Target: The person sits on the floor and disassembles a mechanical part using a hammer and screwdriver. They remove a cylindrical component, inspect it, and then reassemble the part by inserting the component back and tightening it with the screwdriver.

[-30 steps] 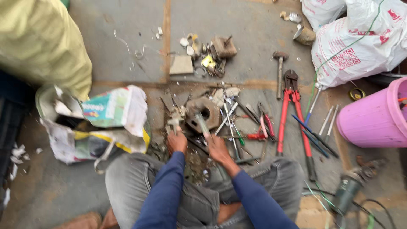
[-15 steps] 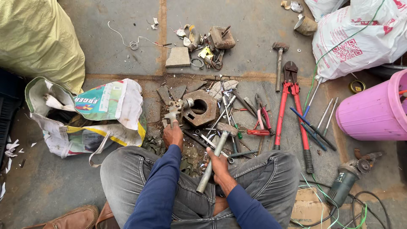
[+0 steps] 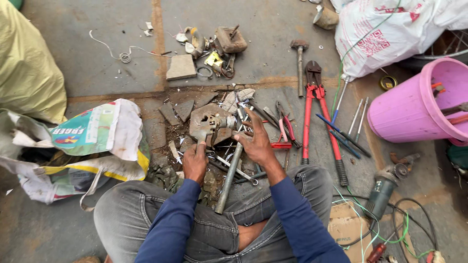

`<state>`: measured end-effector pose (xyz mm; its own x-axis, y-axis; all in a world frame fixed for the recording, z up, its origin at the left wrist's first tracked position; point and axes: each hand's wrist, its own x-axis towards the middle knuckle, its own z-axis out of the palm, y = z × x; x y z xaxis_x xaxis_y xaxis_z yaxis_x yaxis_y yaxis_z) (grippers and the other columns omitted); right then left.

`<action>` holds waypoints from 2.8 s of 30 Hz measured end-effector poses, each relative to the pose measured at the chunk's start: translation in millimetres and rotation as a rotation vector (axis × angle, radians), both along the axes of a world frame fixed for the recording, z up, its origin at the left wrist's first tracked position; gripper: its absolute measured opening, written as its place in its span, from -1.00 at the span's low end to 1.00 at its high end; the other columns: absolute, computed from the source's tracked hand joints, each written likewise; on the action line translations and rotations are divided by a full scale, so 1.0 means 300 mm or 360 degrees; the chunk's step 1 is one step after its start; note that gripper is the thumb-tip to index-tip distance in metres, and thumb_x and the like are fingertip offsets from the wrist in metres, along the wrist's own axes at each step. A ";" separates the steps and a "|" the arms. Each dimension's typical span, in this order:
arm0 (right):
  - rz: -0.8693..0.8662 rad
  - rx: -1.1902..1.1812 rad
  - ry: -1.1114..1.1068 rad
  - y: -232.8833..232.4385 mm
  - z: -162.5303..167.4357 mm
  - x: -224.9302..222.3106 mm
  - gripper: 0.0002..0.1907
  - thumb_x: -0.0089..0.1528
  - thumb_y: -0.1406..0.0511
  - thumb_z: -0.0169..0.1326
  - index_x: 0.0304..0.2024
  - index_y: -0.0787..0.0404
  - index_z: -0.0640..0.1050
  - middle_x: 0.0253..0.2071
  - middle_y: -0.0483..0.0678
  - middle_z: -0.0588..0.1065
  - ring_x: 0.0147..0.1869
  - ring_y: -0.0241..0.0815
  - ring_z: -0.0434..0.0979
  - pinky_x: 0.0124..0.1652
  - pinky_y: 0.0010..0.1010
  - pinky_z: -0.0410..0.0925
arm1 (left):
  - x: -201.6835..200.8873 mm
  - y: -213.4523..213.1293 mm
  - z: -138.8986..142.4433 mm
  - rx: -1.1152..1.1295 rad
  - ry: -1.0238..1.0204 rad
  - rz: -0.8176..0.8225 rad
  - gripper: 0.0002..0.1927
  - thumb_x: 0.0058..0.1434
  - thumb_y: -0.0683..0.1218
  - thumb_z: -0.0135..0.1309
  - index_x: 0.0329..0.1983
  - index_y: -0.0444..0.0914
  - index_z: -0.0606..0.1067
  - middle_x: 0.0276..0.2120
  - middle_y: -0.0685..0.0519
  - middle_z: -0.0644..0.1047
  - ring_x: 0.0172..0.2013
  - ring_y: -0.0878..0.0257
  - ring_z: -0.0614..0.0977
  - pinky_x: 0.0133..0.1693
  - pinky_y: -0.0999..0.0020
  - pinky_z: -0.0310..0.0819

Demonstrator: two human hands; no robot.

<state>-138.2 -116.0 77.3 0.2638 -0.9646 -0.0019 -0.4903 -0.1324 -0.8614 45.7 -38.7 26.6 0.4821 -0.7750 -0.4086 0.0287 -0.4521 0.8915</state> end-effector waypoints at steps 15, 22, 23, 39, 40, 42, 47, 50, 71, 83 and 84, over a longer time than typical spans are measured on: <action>-0.0042 0.0107 -0.0770 0.083 0.011 -0.150 -0.48 0.34 0.37 0.07 0.36 0.24 0.35 0.27 0.05 0.44 0.19 -0.11 0.58 0.17 -0.28 0.49 | -0.044 -0.002 -0.018 -0.0136 0.0451 -0.0220 -0.67 0.35 0.10 -0.02 -0.31 -0.25 0.52 -0.70 0.15 0.38 -0.71 0.37 0.31 -0.66 0.40 0.13; 0.0099 0.0409 -0.1664 0.183 0.139 -0.188 -0.45 0.39 0.41 0.07 0.42 0.18 0.30 0.34 0.14 0.38 0.20 -0.11 0.55 0.15 -0.29 0.46 | -0.043 -0.020 -0.020 -0.0209 0.0760 -0.0209 -0.66 0.38 0.07 -0.01 -0.46 -0.20 0.43 -0.70 0.14 0.38 -0.75 0.42 0.27 -0.72 0.49 0.07; 0.0116 0.0405 -0.1703 0.192 0.153 -0.191 -0.46 0.39 0.40 0.07 0.42 0.17 0.31 0.34 0.16 0.39 0.19 -0.10 0.57 0.14 -0.29 0.47 | -0.043 -0.025 -0.022 -0.0220 0.0761 -0.0221 -0.66 0.38 0.06 -0.01 -0.47 -0.20 0.42 -0.70 0.14 0.37 -0.74 0.42 0.27 -0.73 0.49 0.08; 0.0207 0.0340 -0.1789 0.228 0.234 -0.181 -0.50 0.40 0.23 0.14 0.35 0.21 0.38 0.24 0.23 0.48 0.15 -0.03 0.61 0.13 -0.20 0.49 | -0.048 -0.033 -0.041 -0.0206 0.0777 -0.0219 -0.70 0.39 0.03 -0.03 -0.43 -0.20 0.42 -0.68 0.16 0.36 -0.71 0.43 0.30 -0.71 0.51 0.14; 0.0210 0.0344 -0.1795 0.228 0.235 -0.182 -0.51 0.40 0.24 0.13 0.35 0.20 0.38 0.24 0.24 0.48 0.15 -0.02 0.61 0.12 -0.21 0.49 | -0.047 -0.033 -0.041 -0.0189 0.0755 -0.0226 -0.70 0.39 0.03 -0.04 -0.43 -0.19 0.43 -0.68 0.16 0.36 -0.70 0.44 0.31 -0.71 0.52 0.14; 0.0212 0.0358 -0.1831 0.230 0.237 -0.184 -0.51 0.41 0.25 0.13 0.36 0.21 0.37 0.26 0.25 0.47 0.14 -0.01 0.61 0.11 -0.22 0.49 | -0.047 -0.032 -0.042 -0.0196 0.0742 -0.0226 -0.70 0.39 0.03 -0.04 -0.43 -0.20 0.42 -0.68 0.16 0.36 -0.70 0.43 0.31 -0.71 0.52 0.15; 0.0215 0.0383 -0.1886 0.238 0.234 -0.188 -0.48 0.41 0.23 0.11 0.38 0.22 0.36 0.29 0.26 0.45 0.13 0.01 0.61 0.11 -0.21 0.49 | -0.049 -0.028 -0.048 -0.0203 0.0724 -0.0240 -0.70 0.39 0.03 -0.03 -0.43 -0.21 0.42 -0.68 0.16 0.37 -0.70 0.44 0.33 -0.72 0.54 0.16; 0.0185 0.0398 -0.1909 0.241 0.226 -0.192 -0.47 0.42 0.21 0.09 0.38 0.26 0.35 0.27 0.28 0.45 0.12 0.04 0.62 0.11 -0.19 0.49 | -0.052 -0.029 -0.054 -0.0200 0.0723 -0.0238 -0.70 0.39 0.03 -0.02 -0.43 -0.21 0.42 -0.68 0.16 0.36 -0.70 0.44 0.34 -0.72 0.55 0.17; 0.0189 0.0361 -0.1911 0.236 0.181 -0.200 -0.51 0.41 0.19 0.10 0.34 0.22 0.39 0.21 0.23 0.50 0.13 0.03 0.61 0.11 -0.16 0.48 | -0.058 -0.031 -0.047 -0.0162 0.0689 -0.0220 -0.69 0.38 0.02 -0.01 -0.46 -0.22 0.42 -0.63 0.15 0.36 -0.67 0.44 0.37 -0.73 0.58 0.22; 0.0145 0.0292 -0.1825 0.247 0.169 -0.192 -0.50 0.35 0.29 0.20 0.30 0.21 0.40 0.26 0.22 0.47 0.19 -0.01 0.58 0.12 -0.16 0.49 | -0.055 -0.029 -0.058 -0.0192 0.0753 -0.0239 -0.69 0.39 0.01 -0.03 -0.45 -0.21 0.40 -0.64 0.15 0.35 -0.67 0.45 0.37 -0.72 0.58 0.21; 0.0132 0.0284 -0.1809 0.247 0.166 -0.192 -0.51 0.34 0.30 0.21 0.29 0.22 0.41 0.26 0.21 0.47 0.20 -0.01 0.57 0.13 -0.16 0.49 | -0.056 -0.030 -0.060 -0.0176 0.0737 -0.0242 -0.70 0.39 0.01 -0.03 -0.45 -0.21 0.40 -0.64 0.15 0.35 -0.67 0.45 0.37 -0.72 0.58 0.21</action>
<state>-195.9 -41.8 127.0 0.2629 -0.9542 0.1430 0.5855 0.0400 -0.8097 29.0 -47.7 8.7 0.1480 -0.8732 -0.4644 0.3740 -0.3852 0.8436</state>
